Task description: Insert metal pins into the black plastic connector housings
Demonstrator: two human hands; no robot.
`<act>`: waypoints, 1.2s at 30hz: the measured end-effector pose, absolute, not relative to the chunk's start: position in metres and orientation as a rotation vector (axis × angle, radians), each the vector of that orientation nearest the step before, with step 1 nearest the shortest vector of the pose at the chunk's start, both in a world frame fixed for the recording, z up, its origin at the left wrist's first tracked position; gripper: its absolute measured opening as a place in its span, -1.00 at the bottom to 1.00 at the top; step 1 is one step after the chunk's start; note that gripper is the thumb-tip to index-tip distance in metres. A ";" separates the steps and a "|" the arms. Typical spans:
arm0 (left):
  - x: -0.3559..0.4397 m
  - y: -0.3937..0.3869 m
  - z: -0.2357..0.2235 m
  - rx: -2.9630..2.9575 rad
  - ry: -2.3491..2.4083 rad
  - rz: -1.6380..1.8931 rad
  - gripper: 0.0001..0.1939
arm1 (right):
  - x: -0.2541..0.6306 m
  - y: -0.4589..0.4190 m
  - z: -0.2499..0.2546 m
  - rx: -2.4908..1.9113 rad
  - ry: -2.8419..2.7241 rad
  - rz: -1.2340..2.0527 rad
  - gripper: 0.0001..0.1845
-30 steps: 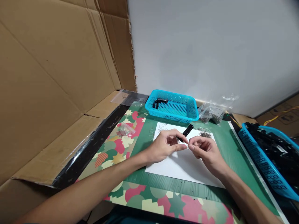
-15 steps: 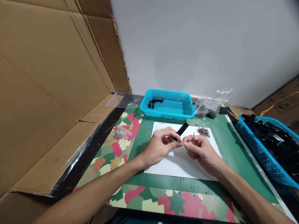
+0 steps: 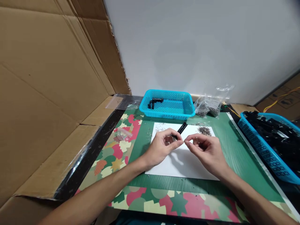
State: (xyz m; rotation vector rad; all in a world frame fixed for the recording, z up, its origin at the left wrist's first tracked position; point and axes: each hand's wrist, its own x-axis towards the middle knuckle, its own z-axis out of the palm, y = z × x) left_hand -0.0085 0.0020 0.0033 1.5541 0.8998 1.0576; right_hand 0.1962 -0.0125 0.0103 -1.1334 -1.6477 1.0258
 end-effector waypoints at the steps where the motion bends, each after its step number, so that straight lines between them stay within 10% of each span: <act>1: -0.008 0.002 0.003 1.556 0.902 1.042 -0.77 | 0.196 -0.013 0.010 -1.128 -1.667 0.971 -0.75; 15: -0.007 -0.002 0.002 1.396 0.852 1.038 -0.33 | 0.207 -0.006 0.005 -0.847 -1.936 0.003 -0.90; 36: -0.010 0.003 0.001 1.622 0.902 1.034 -0.47 | 0.215 -0.004 0.002 -0.683 -2.264 -0.160 -0.82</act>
